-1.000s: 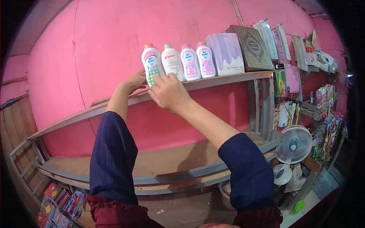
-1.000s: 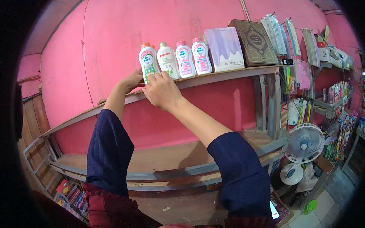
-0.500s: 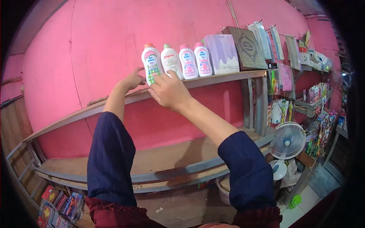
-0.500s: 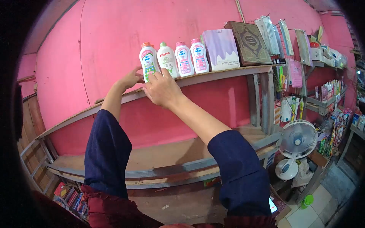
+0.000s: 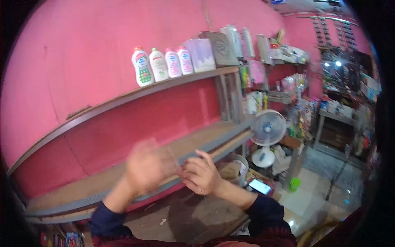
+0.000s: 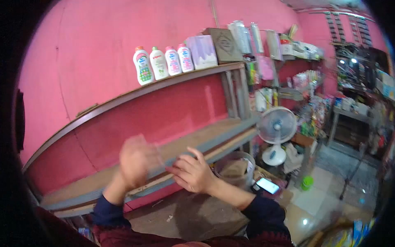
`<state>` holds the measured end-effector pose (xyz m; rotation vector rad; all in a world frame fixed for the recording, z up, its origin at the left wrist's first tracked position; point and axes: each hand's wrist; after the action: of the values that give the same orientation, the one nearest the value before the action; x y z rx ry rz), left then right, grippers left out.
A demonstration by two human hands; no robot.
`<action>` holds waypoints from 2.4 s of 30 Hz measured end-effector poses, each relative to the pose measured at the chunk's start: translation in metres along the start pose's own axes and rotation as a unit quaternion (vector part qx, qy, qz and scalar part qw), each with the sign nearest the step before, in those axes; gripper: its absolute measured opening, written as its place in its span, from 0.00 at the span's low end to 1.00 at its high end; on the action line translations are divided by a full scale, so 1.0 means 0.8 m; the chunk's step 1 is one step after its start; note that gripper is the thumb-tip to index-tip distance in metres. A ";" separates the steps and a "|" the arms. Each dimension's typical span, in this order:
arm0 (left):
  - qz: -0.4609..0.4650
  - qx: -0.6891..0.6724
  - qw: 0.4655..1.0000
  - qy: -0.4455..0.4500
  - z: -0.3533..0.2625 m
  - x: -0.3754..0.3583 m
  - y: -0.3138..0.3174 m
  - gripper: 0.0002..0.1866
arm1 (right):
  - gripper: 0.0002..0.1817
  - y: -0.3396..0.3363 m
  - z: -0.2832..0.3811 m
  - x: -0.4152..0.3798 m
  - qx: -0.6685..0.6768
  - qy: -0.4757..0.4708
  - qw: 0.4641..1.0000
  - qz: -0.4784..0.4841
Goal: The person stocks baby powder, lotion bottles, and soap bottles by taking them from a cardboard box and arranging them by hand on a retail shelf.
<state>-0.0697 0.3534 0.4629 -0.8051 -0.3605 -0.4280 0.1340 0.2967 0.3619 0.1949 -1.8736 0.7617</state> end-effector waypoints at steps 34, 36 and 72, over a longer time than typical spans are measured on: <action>-0.043 -0.784 0.365 0.500 -0.614 -0.283 -0.276 0.10 | 0.10 -0.093 0.971 -0.154 -0.453 0.650 0.605 -0.079; -0.037 -0.776 0.342 0.529 -0.641 -0.304 -0.314 0.10 | 0.09 -0.093 1.029 -0.144 -0.468 0.663 0.579 -0.080; 0.242 -0.691 0.365 0.575 -0.819 -0.512 -0.584 0.15 | 0.18 -0.089 1.599 -0.257 -0.435 0.777 0.265 -0.370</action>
<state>-0.5562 -0.3345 0.1378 -1.8817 1.8960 -0.5664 -0.7341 -0.5505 -0.0988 -0.3412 0.1929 -0.8032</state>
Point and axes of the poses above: each hand's wrist, its own x-axis towards the middle knuckle, its own y-axis out of the palm, z = x × y, and after that the axes turned 11 degrees about z, right-handed
